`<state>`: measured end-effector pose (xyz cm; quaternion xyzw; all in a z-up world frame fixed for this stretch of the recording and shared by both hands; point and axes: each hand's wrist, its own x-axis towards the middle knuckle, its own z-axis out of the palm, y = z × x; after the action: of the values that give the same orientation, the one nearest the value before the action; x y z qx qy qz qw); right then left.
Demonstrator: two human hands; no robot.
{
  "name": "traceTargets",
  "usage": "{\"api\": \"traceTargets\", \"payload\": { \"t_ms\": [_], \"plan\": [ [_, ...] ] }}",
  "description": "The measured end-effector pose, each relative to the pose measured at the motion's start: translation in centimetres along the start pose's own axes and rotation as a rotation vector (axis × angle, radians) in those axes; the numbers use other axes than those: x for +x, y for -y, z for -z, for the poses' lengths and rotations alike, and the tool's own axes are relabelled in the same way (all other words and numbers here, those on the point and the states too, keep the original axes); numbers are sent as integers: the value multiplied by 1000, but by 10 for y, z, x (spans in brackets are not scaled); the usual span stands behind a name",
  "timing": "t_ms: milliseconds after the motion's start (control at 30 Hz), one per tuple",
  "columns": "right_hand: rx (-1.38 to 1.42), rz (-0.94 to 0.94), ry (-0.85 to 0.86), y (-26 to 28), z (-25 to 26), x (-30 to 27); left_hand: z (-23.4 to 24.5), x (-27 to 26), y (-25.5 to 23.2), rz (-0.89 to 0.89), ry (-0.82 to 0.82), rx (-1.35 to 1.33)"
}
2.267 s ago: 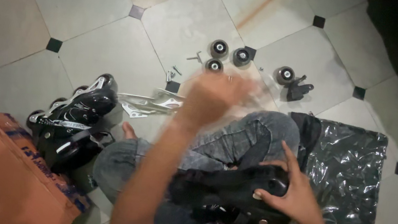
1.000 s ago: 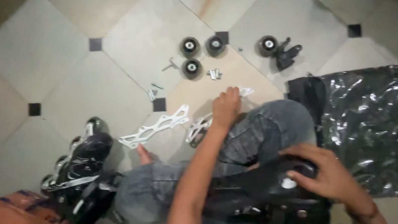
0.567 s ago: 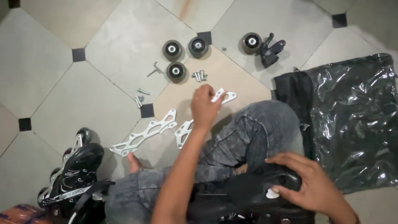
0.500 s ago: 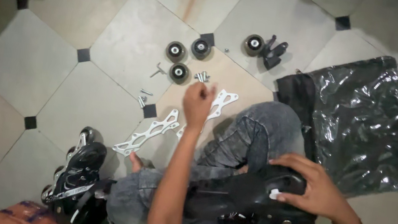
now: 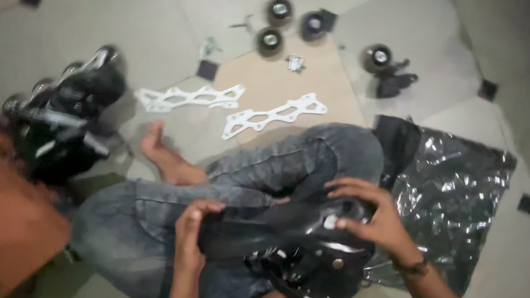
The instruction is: The person sits on the floor and assembles a pair of inline skates. They attach the white frame to the black boot using screws, then install the wheels onto the frame, tightening each one by hand.
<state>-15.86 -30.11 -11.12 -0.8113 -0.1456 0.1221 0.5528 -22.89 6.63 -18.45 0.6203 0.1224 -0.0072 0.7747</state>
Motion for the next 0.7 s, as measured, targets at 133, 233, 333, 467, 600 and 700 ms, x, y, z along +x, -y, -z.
{"api": "traceTargets", "payload": {
  "t_ms": [133, 233, 333, 467, 600, 700],
  "plan": [
    [140, 42, -3, 29, 4, 25, 4, -18, -34, -100, -153, -585],
    [45, 270, -75, 66, -10, 40, 11, -1, -65, 106, -254, -923],
    [-91, 471, -186, 99, -23, 44, 10, 34, -63, 195, -206, -948],
    [-201, 585, -326, 112, -47, 38, 19, 77, -50, 69, -32, -766],
    [-134, 570, -380, 104, -77, 26, 26, 89, -52, 69, 12, -697],
    [-58, 516, -374, 92, -91, 23, 28, 87, -46, 83, 6, -665]
  ]
}}
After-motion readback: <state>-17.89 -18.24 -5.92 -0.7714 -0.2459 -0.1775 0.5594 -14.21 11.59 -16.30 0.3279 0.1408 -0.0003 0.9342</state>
